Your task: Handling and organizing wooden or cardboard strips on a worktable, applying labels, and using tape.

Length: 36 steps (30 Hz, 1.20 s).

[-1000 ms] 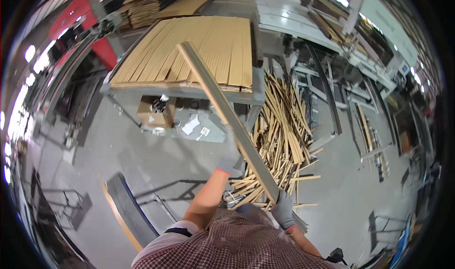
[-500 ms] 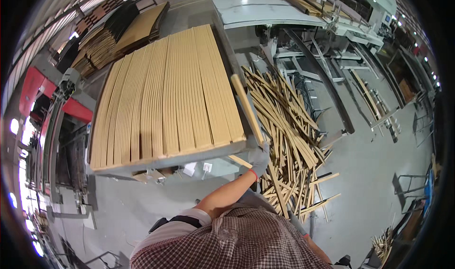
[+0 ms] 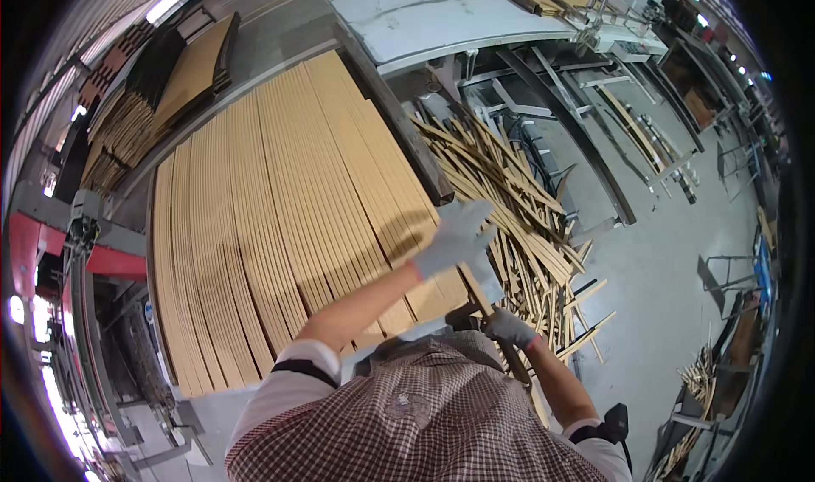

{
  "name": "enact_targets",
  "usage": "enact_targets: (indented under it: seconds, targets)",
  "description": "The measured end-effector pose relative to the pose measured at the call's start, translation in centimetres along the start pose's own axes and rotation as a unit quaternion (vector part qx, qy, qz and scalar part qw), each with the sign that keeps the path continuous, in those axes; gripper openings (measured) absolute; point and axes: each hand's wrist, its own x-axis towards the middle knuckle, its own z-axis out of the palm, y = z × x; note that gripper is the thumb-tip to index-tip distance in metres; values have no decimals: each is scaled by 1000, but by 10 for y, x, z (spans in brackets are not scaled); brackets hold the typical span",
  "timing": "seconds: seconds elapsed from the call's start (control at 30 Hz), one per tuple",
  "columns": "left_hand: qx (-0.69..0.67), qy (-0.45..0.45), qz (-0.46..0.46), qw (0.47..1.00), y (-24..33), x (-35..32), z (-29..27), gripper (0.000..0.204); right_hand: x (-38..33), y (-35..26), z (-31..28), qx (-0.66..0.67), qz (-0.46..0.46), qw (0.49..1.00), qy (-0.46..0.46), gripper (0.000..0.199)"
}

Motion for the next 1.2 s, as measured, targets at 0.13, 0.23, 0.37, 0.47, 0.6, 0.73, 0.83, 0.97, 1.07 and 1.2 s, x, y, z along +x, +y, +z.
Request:
enact_targets:
  seconds: [0.13,0.23,0.37,0.47,0.6,0.73,0.83,0.97,1.07,1.2]
  targets:
    - [412,-141,44,899,-104,63,-20,36,39,-23,-45,545,211,807,88,15]
    - [344,-388,-114,847,-118,75,-24,33,28,-21,-48,509,356,783,-28,29]
    - [341,-102,70,932,-177,39,0,33,44,-29,-75,548,376,747,-5,44]
    - [291,-79,53,952,-165,35,1,40,22,-49,-62,730,374,566,77,67]
    - [310,42,-21,950,-169,16,7,66,-71,-112,-2,731,412,536,95,66]
    - [322,38,-106,940,-145,0,16,75,-112,-163,65,804,429,354,209,51]
    - [288,49,-124,948,-133,-31,24,73,-77,-118,34,764,384,483,190,45]
    - [256,88,-110,956,-127,-54,23,68,54,-21,-129,549,369,748,46,54]
    - [265,109,-91,954,-118,-46,27,65,124,41,-122,564,302,765,69,58]
    - [284,79,-152,943,-130,-37,25,58,187,83,-92,451,299,839,63,63]
